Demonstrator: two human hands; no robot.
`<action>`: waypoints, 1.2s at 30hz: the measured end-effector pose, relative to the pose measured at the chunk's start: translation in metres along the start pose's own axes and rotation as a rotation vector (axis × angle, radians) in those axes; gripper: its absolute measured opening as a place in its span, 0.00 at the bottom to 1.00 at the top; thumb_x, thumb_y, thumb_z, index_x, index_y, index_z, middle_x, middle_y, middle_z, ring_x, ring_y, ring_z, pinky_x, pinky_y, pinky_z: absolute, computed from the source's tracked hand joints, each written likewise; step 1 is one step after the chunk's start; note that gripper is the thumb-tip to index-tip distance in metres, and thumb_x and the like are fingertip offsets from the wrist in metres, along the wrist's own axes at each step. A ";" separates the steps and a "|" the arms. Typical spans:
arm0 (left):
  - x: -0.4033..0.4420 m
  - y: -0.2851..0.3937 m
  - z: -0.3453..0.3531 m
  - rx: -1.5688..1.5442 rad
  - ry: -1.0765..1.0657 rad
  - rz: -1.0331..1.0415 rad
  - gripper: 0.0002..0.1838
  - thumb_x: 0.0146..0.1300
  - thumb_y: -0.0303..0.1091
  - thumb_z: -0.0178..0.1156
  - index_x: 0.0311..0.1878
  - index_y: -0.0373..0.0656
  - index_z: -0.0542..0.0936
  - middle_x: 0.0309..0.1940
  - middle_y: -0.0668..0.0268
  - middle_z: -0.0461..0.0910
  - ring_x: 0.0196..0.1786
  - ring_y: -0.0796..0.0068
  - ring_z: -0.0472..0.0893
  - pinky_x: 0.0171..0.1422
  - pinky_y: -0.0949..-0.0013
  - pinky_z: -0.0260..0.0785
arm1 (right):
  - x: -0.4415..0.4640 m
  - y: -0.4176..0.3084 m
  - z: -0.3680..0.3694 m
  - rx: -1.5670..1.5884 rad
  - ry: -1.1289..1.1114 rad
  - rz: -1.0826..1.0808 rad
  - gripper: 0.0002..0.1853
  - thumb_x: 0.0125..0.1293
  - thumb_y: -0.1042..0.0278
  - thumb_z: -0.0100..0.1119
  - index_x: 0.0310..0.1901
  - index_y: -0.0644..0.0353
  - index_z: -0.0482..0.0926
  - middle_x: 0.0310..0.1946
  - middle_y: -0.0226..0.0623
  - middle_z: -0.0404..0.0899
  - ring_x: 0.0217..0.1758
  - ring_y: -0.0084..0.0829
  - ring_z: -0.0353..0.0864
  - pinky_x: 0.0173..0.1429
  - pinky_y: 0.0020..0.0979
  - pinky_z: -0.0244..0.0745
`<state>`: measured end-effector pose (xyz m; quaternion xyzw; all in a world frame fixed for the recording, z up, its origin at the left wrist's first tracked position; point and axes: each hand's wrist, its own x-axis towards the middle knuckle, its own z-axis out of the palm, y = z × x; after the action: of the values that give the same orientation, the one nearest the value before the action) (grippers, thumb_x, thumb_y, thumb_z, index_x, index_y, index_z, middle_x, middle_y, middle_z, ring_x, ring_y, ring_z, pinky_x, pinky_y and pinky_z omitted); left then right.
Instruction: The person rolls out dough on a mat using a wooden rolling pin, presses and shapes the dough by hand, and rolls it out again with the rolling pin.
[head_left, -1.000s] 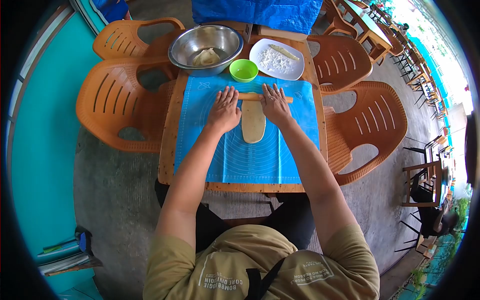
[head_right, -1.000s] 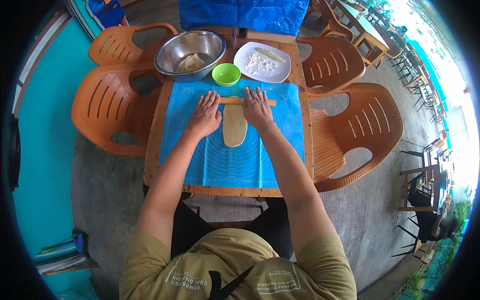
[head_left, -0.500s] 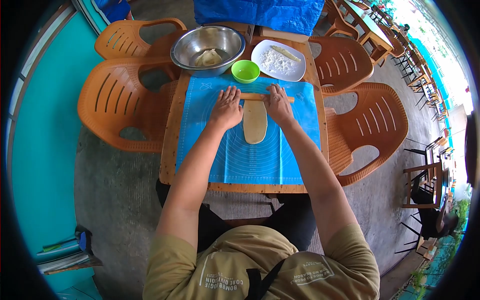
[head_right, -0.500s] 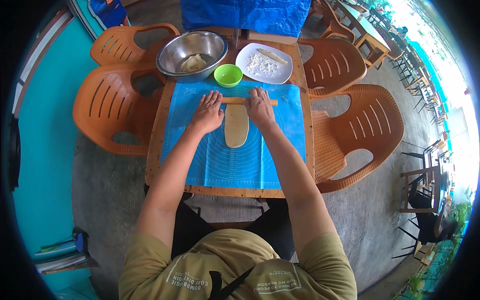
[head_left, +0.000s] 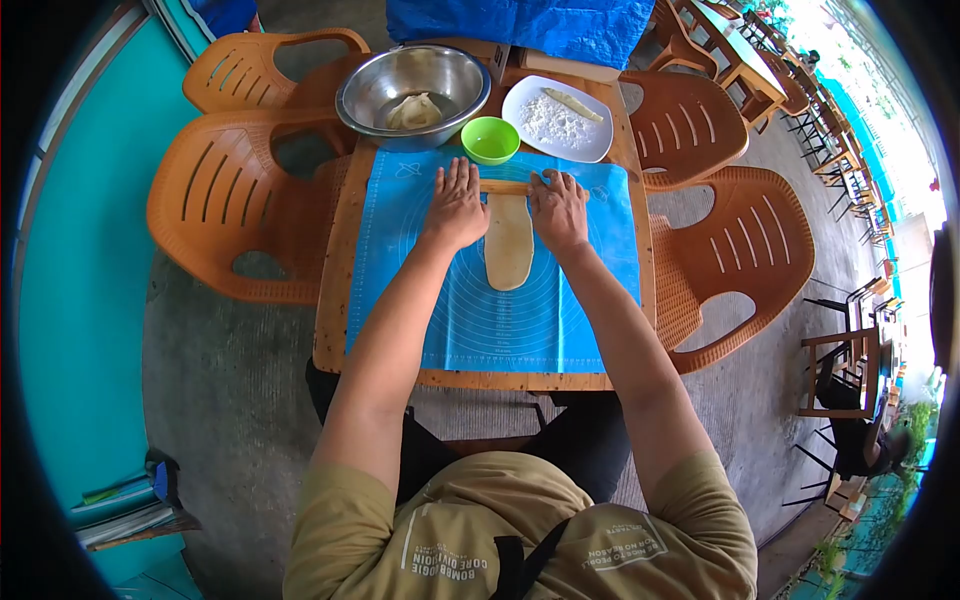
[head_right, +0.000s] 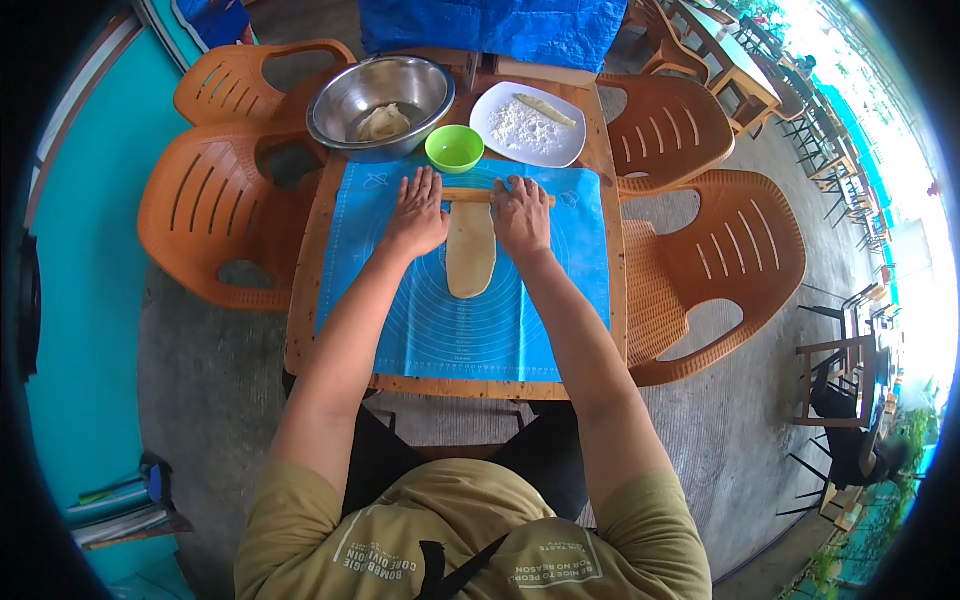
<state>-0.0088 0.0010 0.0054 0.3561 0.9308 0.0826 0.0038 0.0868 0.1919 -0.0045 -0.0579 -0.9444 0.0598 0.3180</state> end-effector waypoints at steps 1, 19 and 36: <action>0.001 -0.001 0.002 -0.005 0.012 0.004 0.40 0.78 0.45 0.48 0.85 0.29 0.55 0.88 0.45 0.50 0.92 0.51 0.46 0.94 0.47 0.32 | 0.002 0.000 -0.001 -0.005 -0.027 0.011 0.17 0.78 0.61 0.57 0.59 0.58 0.87 0.59 0.43 0.83 0.64 0.48 0.79 0.72 0.49 0.71; 0.000 -0.013 0.007 -0.064 0.035 0.071 0.40 0.77 0.42 0.47 0.85 0.28 0.55 0.88 0.43 0.50 0.91 0.49 0.46 0.95 0.48 0.33 | 0.002 0.003 -0.007 0.064 -0.151 0.116 0.18 0.81 0.54 0.56 0.62 0.51 0.88 0.58 0.38 0.87 0.66 0.43 0.82 0.78 0.55 0.67; -0.037 -0.007 -0.002 -0.055 0.031 0.120 0.42 0.74 0.38 0.54 0.85 0.29 0.55 0.88 0.45 0.52 0.91 0.52 0.48 0.95 0.48 0.36 | -0.025 -0.007 -0.025 0.010 -0.216 0.094 0.23 0.80 0.61 0.54 0.72 0.50 0.80 0.71 0.42 0.81 0.79 0.52 0.73 0.85 0.58 0.61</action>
<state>0.0147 -0.0290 0.0048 0.4098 0.9051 0.1138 -0.0059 0.1210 0.1835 0.0013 -0.0937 -0.9691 0.0851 0.2115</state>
